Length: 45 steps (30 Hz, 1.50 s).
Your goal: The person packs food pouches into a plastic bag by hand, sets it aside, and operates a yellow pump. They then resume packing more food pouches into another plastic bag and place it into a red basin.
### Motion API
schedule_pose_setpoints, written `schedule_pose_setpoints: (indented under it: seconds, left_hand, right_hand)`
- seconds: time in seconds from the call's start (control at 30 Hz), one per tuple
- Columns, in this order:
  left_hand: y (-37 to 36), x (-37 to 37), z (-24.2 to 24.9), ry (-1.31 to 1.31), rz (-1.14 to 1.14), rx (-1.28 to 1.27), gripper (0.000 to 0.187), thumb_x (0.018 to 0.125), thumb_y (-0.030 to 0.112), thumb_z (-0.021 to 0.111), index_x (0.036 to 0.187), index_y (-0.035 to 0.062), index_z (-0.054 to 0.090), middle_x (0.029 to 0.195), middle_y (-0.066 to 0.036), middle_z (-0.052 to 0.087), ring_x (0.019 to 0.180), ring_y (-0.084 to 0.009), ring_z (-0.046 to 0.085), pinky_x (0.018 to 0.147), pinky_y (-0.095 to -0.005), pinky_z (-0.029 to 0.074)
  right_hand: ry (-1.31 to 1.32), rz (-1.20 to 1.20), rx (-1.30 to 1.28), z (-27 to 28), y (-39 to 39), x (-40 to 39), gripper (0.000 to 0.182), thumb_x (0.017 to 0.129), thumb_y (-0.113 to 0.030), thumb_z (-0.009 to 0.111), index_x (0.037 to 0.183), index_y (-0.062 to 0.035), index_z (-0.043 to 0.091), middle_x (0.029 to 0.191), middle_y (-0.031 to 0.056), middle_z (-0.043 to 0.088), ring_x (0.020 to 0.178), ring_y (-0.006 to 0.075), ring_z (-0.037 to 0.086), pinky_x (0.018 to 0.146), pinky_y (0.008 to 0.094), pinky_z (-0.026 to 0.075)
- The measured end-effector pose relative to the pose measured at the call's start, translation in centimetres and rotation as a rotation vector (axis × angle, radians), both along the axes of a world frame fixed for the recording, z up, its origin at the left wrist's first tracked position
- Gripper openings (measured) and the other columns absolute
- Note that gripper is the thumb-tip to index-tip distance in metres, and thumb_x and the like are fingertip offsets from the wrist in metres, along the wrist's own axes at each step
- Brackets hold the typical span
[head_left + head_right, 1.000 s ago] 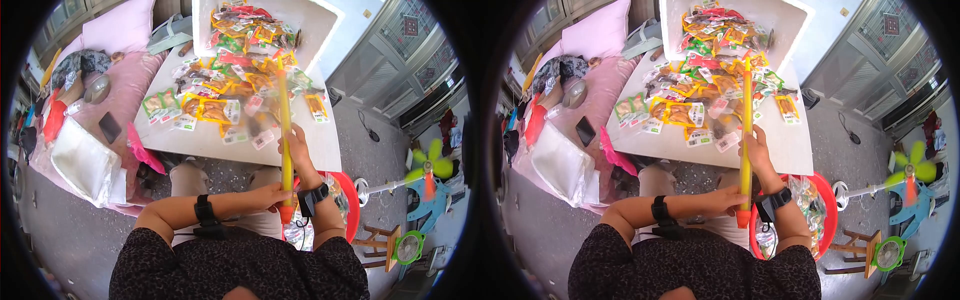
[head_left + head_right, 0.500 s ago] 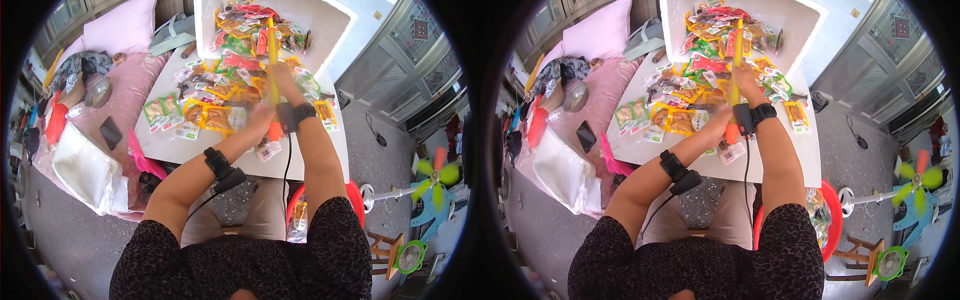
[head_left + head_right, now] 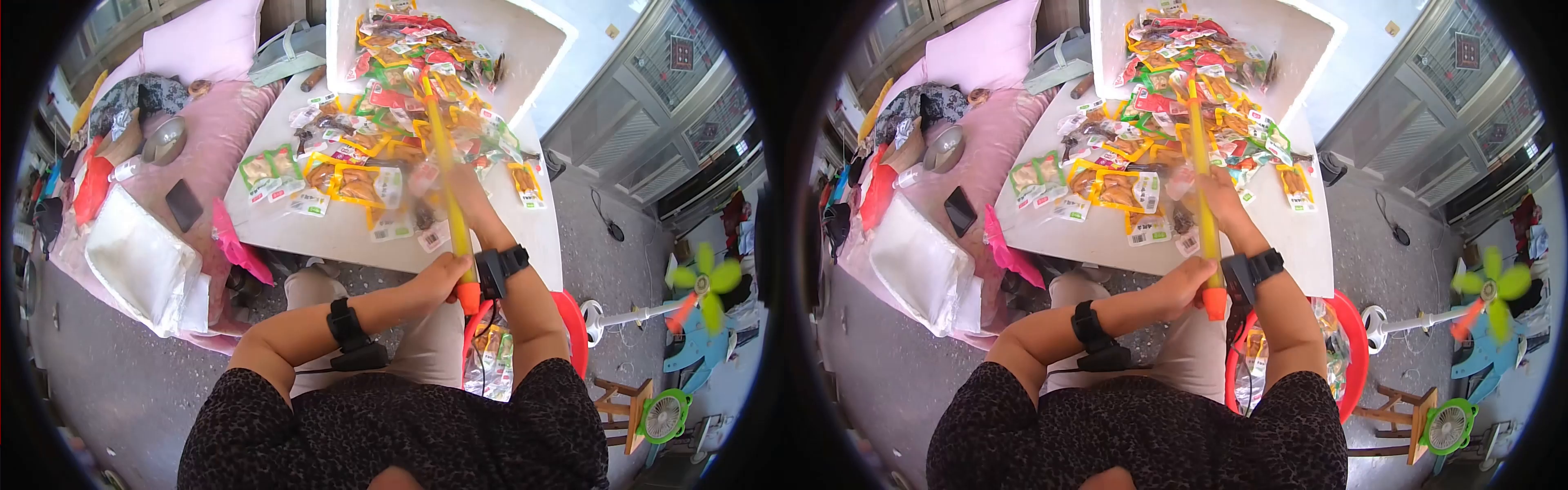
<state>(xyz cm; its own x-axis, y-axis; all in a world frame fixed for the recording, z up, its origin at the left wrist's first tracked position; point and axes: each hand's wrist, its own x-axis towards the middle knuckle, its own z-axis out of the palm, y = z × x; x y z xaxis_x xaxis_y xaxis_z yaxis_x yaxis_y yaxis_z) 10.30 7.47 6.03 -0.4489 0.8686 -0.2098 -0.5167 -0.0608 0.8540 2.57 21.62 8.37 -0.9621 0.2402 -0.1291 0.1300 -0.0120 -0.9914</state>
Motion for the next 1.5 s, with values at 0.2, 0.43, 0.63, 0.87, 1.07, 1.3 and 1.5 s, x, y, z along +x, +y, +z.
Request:
schedule_pose_setpoints:
  seconds: [0.2, 0.43, 0.63, 0.87, 1.07, 1.3, 1.5]
  left_hand:
    - [-1.9, 1.6, 1.2, 0.126, -0.022, -0.016, 0.036, 0.085, 0.038, 0.032, 0.083, 0.0044, 0.044, 0.066, -0.002, 0.047, 0.051, -0.0086, 0.041, 0.046, -0.0209, 0.035]
    - [-0.7, -6.9, 1.4, 0.074, 0.192, -0.152, 0.030, 0.085, 0.034, 0.035, 0.098, 0.0088, 0.043, 0.076, -0.002, 0.052, 0.065, -0.0093, 0.051, 0.054, -0.0216, 0.043]
    - [-2.9, -5.6, -0.2, 0.091, 0.213, -0.109, 0.030, 0.085, 0.035, 0.034, 0.091, 0.0068, 0.043, 0.071, -0.003, 0.049, 0.055, -0.0092, 0.046, 0.046, -0.0223, 0.039]
    - [-3.8, 1.8, 0.3, 0.112, 0.087, -0.152, 0.034, 0.085, 0.036, 0.035, 0.087, 0.0027, 0.041, 0.065, -0.004, 0.045, 0.050, -0.0089, 0.040, 0.043, -0.0221, 0.035]
    - [-3.8, 6.9, 1.0, -0.039, -0.062, -0.100, 0.028, 0.085, 0.037, 0.034, 0.092, 0.0104, 0.042, 0.075, 0.000, 0.048, 0.060, -0.0072, 0.042, 0.050, -0.0208, 0.034]
    - [-4.7, 5.8, 1.7, 0.139, -0.051, -0.078, 0.029, 0.084, 0.036, 0.035, 0.092, 0.0090, 0.043, 0.072, 0.000, 0.046, 0.061, -0.0073, 0.041, 0.051, -0.0207, 0.034]
    - [-3.2, -3.3, -1.3, 0.060, 0.165, 0.002, 0.030, 0.084, 0.033, 0.035, 0.093, 0.0067, 0.045, 0.079, -0.002, 0.050, 0.068, -0.0088, 0.048, 0.058, -0.0239, 0.042]
  right_hand:
    - [0.118, -0.058, 0.001, 1.8, -2.2, 2.5, 0.019, 0.080, -0.018, 0.044, 0.092, -0.0032, 0.045, 0.068, 0.0052, 0.049, 0.051, 0.0132, 0.048, 0.042, 0.0246, 0.040]
    - [0.250, 0.022, 0.172, -0.2, -0.2, -6.9, 0.021, 0.080, -0.015, 0.043, 0.098, -0.0042, 0.044, 0.075, 0.0071, 0.051, 0.056, 0.0122, 0.050, 0.044, 0.0251, 0.041]
    - [0.162, 0.062, -0.140, -0.8, -2.9, -5.0, 0.019, 0.080, -0.019, 0.044, 0.091, -0.0036, 0.047, 0.077, 0.0069, 0.051, 0.057, 0.0130, 0.050, 0.050, 0.0260, 0.043]
    - [0.035, 0.027, -0.049, -2.3, -3.9, 0.3, 0.023, 0.080, -0.019, 0.044, 0.097, -0.0030, 0.046, 0.072, 0.0061, 0.048, 0.059, 0.0129, 0.049, 0.048, 0.0247, 0.043]
    - [-0.082, 0.148, -0.183, 0.4, -5.4, 6.3, 0.030, 0.080, -0.017, 0.043, 0.107, -0.0046, 0.041, 0.069, 0.0043, 0.047, 0.055, 0.0120, 0.048, 0.041, 0.0230, 0.040]
    - [-0.024, 0.060, -0.043, 1.5, -5.0, 5.5, 0.028, 0.080, -0.017, 0.043, 0.106, -0.0060, 0.041, 0.070, 0.0054, 0.048, 0.054, 0.0111, 0.047, 0.043, 0.0241, 0.039]
    - [0.516, 0.095, 0.634, -1.8, -2.6, -5.3, 0.029, 0.079, -0.020, 0.045, 0.105, -0.0063, 0.042, 0.063, 0.0025, 0.048, 0.053, 0.0104, 0.047, 0.045, 0.0243, 0.039]
